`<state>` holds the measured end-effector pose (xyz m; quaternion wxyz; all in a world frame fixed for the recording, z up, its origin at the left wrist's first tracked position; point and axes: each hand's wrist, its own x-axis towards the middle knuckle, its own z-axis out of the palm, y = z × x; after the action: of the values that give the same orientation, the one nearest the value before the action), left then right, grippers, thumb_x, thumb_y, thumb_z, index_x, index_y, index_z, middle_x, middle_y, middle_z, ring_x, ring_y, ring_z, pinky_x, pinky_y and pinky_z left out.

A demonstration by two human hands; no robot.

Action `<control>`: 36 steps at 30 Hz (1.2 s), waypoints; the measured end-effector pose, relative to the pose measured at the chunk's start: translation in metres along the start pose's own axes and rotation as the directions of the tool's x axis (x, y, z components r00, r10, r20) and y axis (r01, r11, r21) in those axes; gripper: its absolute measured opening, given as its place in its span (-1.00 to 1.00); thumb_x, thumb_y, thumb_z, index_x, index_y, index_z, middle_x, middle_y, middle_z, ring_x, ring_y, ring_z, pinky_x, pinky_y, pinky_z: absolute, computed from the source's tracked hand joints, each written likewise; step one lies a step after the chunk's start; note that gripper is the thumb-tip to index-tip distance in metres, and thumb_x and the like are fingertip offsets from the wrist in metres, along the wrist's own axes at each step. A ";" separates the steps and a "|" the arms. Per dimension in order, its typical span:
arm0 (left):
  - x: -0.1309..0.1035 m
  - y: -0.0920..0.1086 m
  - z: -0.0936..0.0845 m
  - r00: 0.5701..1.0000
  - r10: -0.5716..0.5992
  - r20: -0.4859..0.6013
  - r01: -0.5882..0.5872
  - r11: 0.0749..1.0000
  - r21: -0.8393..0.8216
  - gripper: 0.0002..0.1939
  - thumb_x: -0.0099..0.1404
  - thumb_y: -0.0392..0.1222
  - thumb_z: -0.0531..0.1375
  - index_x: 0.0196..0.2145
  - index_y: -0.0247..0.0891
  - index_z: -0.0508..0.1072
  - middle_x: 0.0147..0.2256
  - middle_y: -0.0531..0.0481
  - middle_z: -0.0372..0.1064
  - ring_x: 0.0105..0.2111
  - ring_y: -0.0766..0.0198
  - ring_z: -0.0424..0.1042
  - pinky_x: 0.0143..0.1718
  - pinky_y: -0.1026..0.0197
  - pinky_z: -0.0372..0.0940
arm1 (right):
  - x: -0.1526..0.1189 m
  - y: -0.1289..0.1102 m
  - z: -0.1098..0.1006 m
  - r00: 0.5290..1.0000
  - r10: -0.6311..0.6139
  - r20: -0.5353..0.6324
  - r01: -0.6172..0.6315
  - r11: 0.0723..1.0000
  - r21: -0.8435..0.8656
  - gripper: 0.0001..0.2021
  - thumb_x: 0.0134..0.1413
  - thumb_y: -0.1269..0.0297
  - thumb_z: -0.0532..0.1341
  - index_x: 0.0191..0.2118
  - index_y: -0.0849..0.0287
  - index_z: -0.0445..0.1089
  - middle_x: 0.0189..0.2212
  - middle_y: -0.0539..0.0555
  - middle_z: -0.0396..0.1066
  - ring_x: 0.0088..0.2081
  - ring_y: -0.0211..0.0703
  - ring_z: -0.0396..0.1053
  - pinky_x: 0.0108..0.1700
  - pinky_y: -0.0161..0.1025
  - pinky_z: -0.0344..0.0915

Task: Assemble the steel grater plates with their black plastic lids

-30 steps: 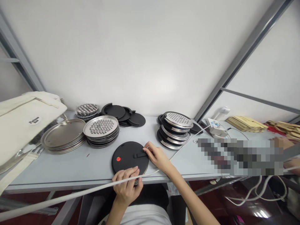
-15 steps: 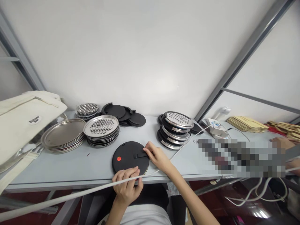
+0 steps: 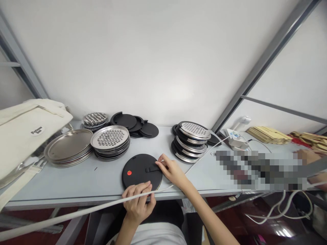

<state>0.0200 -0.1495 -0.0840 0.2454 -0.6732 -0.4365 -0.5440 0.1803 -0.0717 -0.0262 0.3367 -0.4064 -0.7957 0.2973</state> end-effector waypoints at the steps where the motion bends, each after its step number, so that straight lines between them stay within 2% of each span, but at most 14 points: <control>1: 0.000 0.000 0.000 1.000 -0.001 0.002 0.001 1.000 -0.002 -0.92 0.19 -0.29 0.17 -0.34 -0.21 0.47 -0.38 0.01 0.49 -0.37 0.26 0.40 -0.19 0.15 0.18 | 0.000 0.000 0.000 1.000 0.002 -0.001 -0.002 1.000 0.003 -0.82 0.28 0.16 0.01 -0.29 0.13 0.18 -0.68 -0.17 0.05 -0.64 -0.32 0.03 -0.51 -0.34 -0.03; 9: -0.002 0.000 0.001 1.000 -0.009 -0.004 0.009 1.000 -0.016 -0.91 0.17 -0.31 0.19 -0.33 -0.22 0.47 -0.38 0.01 0.50 -0.36 0.25 0.39 -0.18 0.14 0.18 | 0.000 0.000 0.002 0.997 -0.026 -0.070 0.029 0.999 0.046 -0.85 0.23 0.17 0.06 -0.24 0.14 0.16 -0.62 -0.16 0.03 -0.58 -0.30 0.04 -0.47 -0.34 0.06; 17: -0.001 0.000 0.000 1.000 -0.003 -0.003 0.003 1.000 -0.004 -0.92 0.18 -0.30 0.18 -0.34 -0.22 0.47 -0.38 0.01 0.49 -0.37 0.26 0.40 -0.18 0.16 0.18 | 0.000 -0.001 -0.002 0.999 -0.027 -0.045 0.028 1.000 0.013 -0.82 0.25 0.18 0.03 -0.34 0.14 0.18 -0.61 -0.12 0.08 -0.56 -0.30 0.06 -0.48 -0.34 0.04; 25: -0.001 0.000 0.000 1.000 -0.006 -0.001 0.006 1.000 -0.005 -0.91 0.18 -0.30 0.18 -0.34 -0.21 0.47 -0.38 0.00 0.49 -0.37 0.25 0.40 -0.18 0.15 0.18 | 0.000 -0.003 -0.004 1.000 -0.023 0.003 0.023 1.000 -0.007 -0.82 0.28 0.17 0.00 -0.28 0.14 0.22 -0.68 -0.17 0.02 -0.63 -0.32 0.01 -0.50 -0.34 -0.02; 36: -0.001 0.001 -0.001 1.000 -0.013 -0.009 0.013 1.000 0.011 -0.92 0.16 -0.29 0.18 -0.37 -0.19 0.48 -0.40 0.01 0.50 -0.38 0.25 0.40 -0.18 0.15 0.19 | 0.000 0.001 -0.002 1.000 -0.012 -0.010 0.012 1.000 -0.021 -0.80 0.27 0.13 0.02 -0.30 0.13 0.21 -0.71 -0.19 0.00 -0.64 -0.32 0.00 -0.51 -0.35 -0.02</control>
<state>0.0204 -0.1506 -0.0843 0.2476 -0.6667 -0.4427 -0.5460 0.1817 -0.0710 -0.0256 0.3380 -0.4067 -0.7996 0.2847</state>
